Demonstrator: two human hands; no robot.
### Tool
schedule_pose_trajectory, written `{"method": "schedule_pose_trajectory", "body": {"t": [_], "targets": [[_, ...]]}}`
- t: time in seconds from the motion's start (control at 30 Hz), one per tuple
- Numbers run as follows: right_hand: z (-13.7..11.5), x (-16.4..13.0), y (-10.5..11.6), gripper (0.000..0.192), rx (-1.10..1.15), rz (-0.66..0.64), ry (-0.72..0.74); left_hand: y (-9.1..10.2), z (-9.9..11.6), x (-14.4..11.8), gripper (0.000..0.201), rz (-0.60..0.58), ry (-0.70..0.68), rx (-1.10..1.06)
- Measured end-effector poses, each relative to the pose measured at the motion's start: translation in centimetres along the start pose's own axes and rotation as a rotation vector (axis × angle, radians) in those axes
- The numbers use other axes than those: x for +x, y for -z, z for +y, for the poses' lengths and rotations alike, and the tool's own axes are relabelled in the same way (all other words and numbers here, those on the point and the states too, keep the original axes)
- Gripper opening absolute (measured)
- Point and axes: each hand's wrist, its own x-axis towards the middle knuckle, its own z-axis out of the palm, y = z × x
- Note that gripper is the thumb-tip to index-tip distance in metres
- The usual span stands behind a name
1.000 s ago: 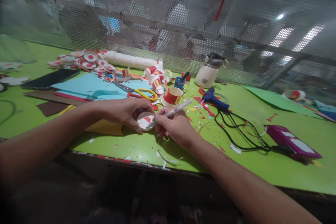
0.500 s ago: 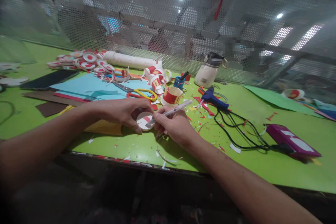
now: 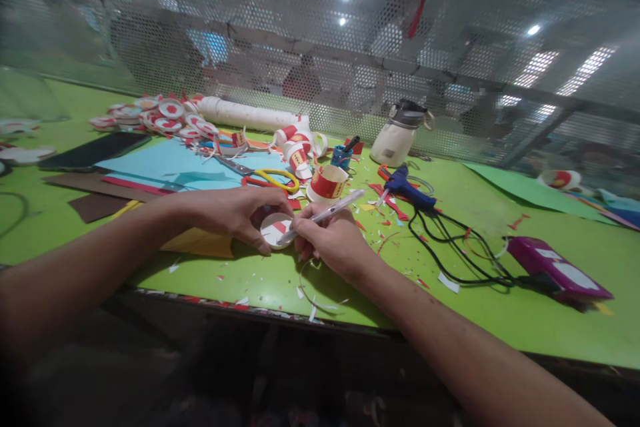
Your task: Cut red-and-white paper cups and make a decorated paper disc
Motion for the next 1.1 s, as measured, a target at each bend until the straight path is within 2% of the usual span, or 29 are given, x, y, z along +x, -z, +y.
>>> {"method": "schedule_pose_trajectory", "body": {"t": [0.37, 0.6, 1.1], "targets": [[0.09, -0.03, 0.05, 0.015, 0.001, -0.024, 0.012, 0.01, 0.12, -0.02, 0.049, -0.003, -0.001, -0.002], [-0.10, -0.02, -0.03, 0.014, 0.017, 0.043, 0.017, 0.09, 0.33, -0.06, 0.050, -0.013, 0.008, -0.008], [-0.15, -0.05, -0.05, 0.014, 0.002, 0.003, -0.015, 0.03, 0.07, -0.04, 0.051, -0.016, -0.004, -0.017]]}}
